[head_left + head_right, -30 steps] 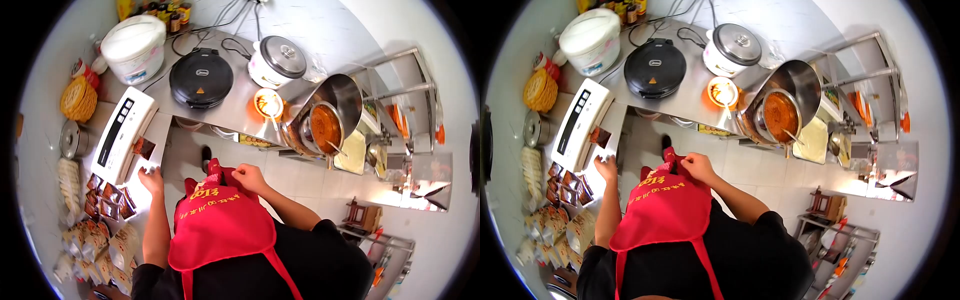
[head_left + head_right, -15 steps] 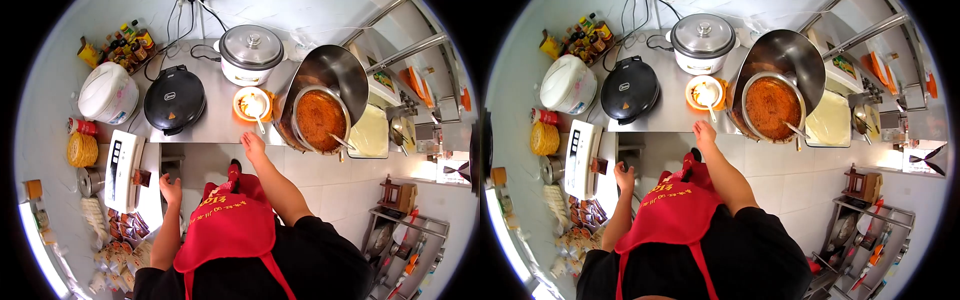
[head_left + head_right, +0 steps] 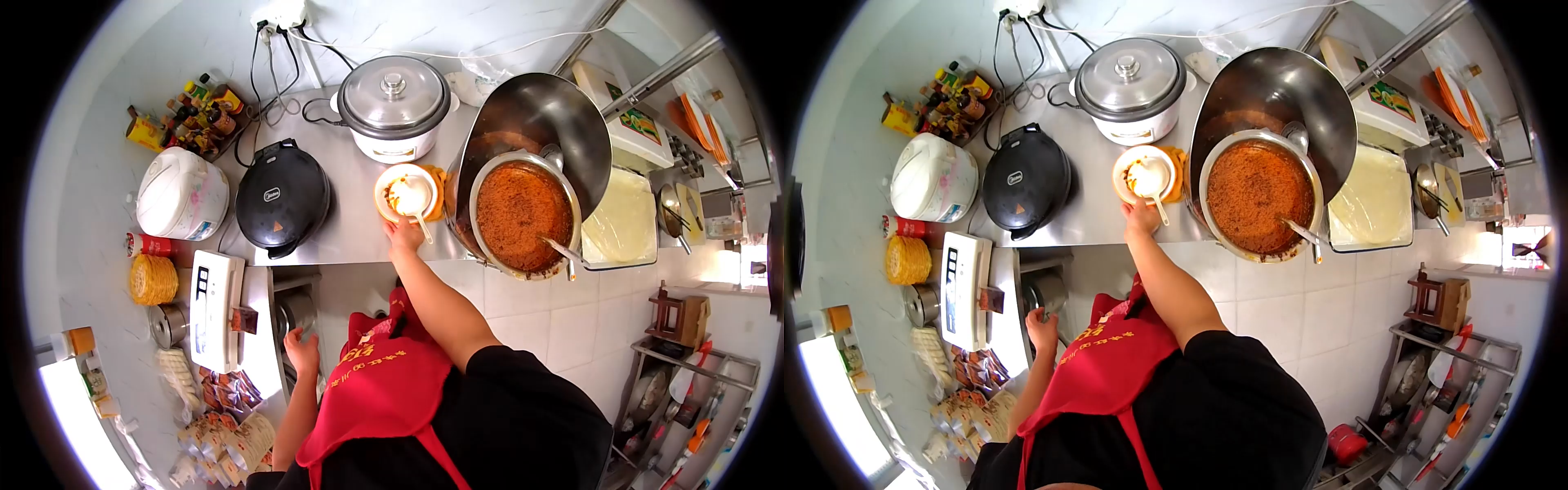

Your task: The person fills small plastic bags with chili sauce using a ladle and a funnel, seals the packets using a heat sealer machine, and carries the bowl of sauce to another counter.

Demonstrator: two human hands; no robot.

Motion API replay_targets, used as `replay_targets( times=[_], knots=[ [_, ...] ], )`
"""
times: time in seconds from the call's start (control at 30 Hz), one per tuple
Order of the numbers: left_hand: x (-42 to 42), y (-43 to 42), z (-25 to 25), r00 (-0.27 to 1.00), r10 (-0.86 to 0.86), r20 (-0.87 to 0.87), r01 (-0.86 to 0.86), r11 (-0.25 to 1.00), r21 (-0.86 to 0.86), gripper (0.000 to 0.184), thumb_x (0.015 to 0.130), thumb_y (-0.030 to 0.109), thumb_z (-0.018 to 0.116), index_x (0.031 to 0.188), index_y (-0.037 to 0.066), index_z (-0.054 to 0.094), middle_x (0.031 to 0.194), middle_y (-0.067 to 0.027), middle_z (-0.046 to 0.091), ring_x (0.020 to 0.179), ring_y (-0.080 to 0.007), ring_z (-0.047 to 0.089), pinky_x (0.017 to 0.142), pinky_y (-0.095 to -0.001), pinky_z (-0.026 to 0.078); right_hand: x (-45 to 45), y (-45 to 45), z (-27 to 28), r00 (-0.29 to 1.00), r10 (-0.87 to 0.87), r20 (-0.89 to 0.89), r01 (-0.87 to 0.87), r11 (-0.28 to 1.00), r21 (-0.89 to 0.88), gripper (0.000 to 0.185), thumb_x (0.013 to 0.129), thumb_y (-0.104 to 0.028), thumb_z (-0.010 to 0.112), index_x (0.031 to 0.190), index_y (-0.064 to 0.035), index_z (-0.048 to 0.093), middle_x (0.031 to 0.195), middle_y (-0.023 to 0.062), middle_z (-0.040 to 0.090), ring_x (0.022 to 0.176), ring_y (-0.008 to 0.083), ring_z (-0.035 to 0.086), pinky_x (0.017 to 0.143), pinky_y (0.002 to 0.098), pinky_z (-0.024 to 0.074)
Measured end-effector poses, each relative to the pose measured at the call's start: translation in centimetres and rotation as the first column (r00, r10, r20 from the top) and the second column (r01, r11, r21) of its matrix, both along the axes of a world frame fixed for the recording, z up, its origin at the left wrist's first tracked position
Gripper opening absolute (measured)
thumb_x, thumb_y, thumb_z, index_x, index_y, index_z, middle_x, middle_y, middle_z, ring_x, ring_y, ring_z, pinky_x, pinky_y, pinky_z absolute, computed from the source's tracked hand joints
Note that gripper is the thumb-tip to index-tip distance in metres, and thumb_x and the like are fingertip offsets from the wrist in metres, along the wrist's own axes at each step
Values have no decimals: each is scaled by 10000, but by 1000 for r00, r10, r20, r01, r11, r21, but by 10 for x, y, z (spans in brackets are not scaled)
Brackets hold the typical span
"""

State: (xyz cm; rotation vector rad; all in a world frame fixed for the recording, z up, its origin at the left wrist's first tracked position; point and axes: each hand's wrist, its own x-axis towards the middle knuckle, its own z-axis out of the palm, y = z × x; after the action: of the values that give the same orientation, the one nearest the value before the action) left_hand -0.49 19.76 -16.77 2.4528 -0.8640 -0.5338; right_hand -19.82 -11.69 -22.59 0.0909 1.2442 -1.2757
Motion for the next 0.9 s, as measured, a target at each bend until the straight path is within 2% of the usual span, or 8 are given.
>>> replay_targets(
  times=[0.1,0.23,0.37,0.43,0.63,0.77,0.83,0.9],
  knots=[
    [1,5,0,999,-45,-6,44,999,-9,385,713,137,765,1037,5,603,1046,-159,573,983,-324,561,882,-410,465,6,4,12,996,-56,-68,53,998,-46,233,899,6,507,1129,23,542,1008,132,641,775,243,669,722,390,611],
    [3,10,-10,993,-116,-24,115,993,-35,394,697,145,782,1026,11,611,1049,-161,581,989,-332,564,886,-416,469,-2,34,45,993,-43,-109,29,992,-126,214,916,2,502,1125,35,531,1053,155,618,804,243,679,653,363,624],
    [4,16,-30,977,-208,-42,201,971,-126,372,682,151,796,984,15,628,1027,-151,598,998,-341,568,886,-417,474,-28,70,75,875,363,-320,-419,900,-124,124,918,-68,555,985,24,602,804,125,656,586,202,654,464,315,566],
    [3,20,-45,965,-261,-34,252,954,-160,354,677,153,791,968,24,637,1006,-145,603,1000,-343,570,883,-418,475,-46,89,137,889,346,-300,-395,910,-123,189,895,-117,591,826,58,610,705,139,638,481,204,619,413,312,524],
    [-17,17,-67,923,-345,-169,333,938,-98,354,660,158,791,963,44,647,997,-144,598,991,-325,575,877,-415,474,-174,120,300,725,486,-488,-611,780,-131,215,828,-156,680,800,56,664,689,132,651,525,193,635,461,300,535],
    [-43,-2,-81,890,-373,-263,377,925,-34,345,655,147,793,951,37,654,1016,-153,602,982,-321,575,872,-414,476,-281,124,378,677,394,-622,-556,827,-80,271,805,-212,677,747,53,676,665,133,656,513,174,625,456,290,521],
    [-57,-11,-81,875,-390,-286,392,919,-54,344,653,145,796,948,36,656,1023,-155,603,981,-323,574,872,-415,476,-346,112,407,601,377,-704,-557,830,-31,136,772,-96,643,753,38,658,688,151,662,534,188,645,482,293,553],
    [-76,-28,-77,860,-390,-328,409,912,-12,347,647,146,806,942,31,666,1042,-154,606,972,-323,581,868,-418,482,-400,97,434,612,300,-732,-460,888,-21,140,756,-98,653,747,41,661,667,149,661,523,190,641,470,291,544]
  ],
)
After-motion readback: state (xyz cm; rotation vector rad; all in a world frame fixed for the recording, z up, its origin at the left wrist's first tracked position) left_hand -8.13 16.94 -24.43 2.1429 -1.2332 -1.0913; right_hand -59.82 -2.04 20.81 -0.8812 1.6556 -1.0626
